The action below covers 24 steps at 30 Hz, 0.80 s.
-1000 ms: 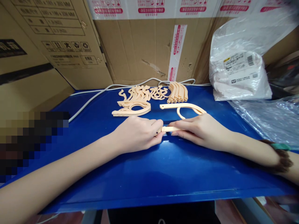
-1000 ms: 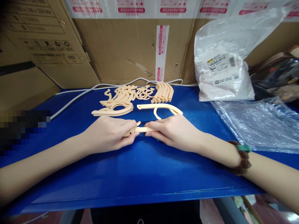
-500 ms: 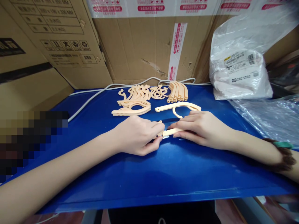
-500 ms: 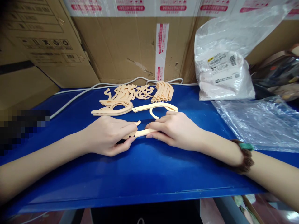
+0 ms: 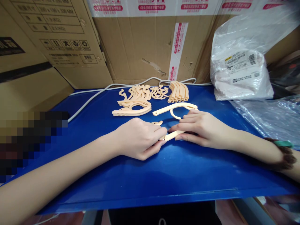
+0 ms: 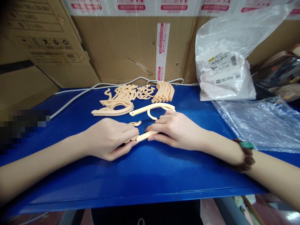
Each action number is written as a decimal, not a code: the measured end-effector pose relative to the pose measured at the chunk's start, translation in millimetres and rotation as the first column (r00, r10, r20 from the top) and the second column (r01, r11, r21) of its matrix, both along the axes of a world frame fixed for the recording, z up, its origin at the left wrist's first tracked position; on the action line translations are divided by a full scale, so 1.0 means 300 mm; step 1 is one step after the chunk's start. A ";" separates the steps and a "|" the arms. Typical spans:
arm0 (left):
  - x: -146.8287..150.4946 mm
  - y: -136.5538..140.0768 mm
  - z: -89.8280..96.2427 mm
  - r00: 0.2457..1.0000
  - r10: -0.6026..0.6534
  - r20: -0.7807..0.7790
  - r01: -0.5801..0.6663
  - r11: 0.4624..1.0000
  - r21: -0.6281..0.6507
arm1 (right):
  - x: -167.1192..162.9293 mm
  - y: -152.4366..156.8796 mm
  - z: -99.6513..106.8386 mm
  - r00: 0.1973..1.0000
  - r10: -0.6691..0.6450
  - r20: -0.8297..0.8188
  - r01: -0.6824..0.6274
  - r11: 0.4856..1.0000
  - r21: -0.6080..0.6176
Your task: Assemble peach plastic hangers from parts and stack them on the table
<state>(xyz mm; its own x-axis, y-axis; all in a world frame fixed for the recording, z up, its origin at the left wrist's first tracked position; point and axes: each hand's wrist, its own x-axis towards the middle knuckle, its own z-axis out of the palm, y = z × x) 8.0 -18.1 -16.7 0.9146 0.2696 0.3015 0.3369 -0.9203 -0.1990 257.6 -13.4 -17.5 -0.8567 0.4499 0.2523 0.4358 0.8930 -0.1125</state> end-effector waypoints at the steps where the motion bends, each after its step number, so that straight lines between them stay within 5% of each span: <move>1: 0.000 0.001 -0.002 1.000 0.006 0.000 -0.006 1.000 0.009 | 0.000 -0.001 0.000 1.000 -0.012 0.002 0.012 1.000 0.005; 15: 0.007 0.007 -0.015 0.992 0.115 0.049 -0.117 0.992 0.044 | 0.005 -0.012 -0.002 0.987 -0.159 0.005 0.159 0.986 0.047; 24: 0.002 0.009 -0.010 0.988 0.143 0.061 -0.147 0.987 0.068 | 0.013 -0.004 0.025 0.986 -0.125 -0.112 0.147 0.964 0.220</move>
